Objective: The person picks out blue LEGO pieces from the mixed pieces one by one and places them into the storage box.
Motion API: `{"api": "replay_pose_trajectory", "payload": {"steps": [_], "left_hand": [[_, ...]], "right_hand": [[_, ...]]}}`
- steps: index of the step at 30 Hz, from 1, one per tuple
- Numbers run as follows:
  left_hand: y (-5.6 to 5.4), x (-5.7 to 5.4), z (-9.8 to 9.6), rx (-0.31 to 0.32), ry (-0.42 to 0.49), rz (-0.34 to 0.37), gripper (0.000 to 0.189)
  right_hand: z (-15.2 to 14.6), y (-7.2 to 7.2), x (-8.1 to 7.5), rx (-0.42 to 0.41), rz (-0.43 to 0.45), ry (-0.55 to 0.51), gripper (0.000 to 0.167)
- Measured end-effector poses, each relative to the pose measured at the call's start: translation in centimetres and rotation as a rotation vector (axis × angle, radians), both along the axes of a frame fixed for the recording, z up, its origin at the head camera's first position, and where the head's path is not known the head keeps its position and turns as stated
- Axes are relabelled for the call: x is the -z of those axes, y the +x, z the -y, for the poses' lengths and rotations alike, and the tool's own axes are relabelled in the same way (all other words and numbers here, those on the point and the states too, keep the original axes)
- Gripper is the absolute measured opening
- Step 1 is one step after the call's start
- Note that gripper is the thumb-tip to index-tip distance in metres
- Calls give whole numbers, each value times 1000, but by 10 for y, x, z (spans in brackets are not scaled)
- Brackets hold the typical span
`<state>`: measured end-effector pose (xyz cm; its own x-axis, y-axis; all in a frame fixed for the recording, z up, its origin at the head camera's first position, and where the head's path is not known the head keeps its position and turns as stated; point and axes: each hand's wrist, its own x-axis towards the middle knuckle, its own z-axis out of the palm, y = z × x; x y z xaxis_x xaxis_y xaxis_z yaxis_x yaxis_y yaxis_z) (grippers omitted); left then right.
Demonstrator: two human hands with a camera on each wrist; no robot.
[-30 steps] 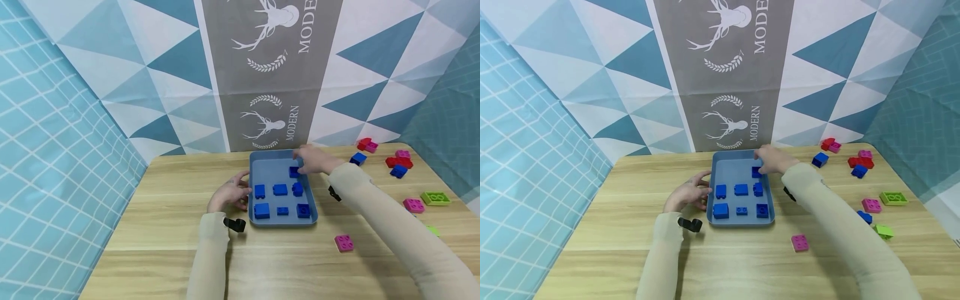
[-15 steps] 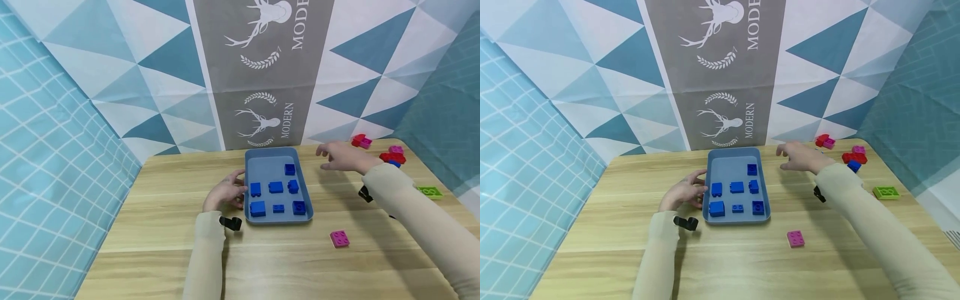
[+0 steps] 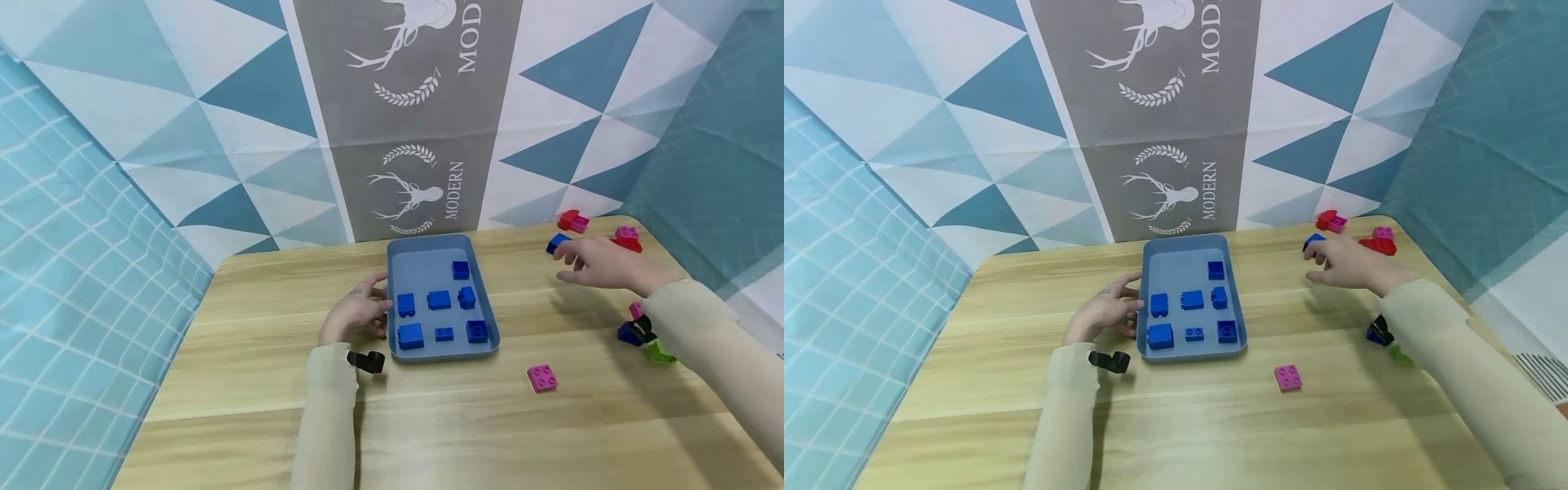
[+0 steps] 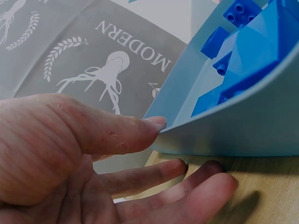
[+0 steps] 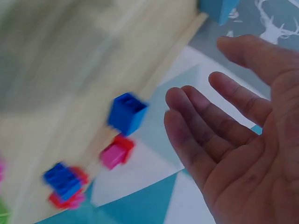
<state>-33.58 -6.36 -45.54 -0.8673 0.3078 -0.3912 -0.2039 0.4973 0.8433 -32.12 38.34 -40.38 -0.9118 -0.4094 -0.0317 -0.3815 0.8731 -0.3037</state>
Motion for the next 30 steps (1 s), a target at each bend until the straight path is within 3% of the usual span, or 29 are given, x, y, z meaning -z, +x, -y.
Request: {"api": "replay_pose_trajectory", "payload": {"steps": [10, 16, 21, 30], "left_hand": [[-5, 0, 4, -17, 20, 2, 67], [-5, 2, -1, -22, 27, 29, 68], [-4, 2, 0, -25, 42, 29, 68], [-3, 1, 2, -18, 52, 30, 67]], "right_hand": [[-55, 36, 14, 107, 110, 21, 37], [-69, 62, 26, 138, 200, 81, 43], [-69, 67, 31, 130, 220, 108, 47], [-68, 67, 37, 89, 232, 101, 40]]}}
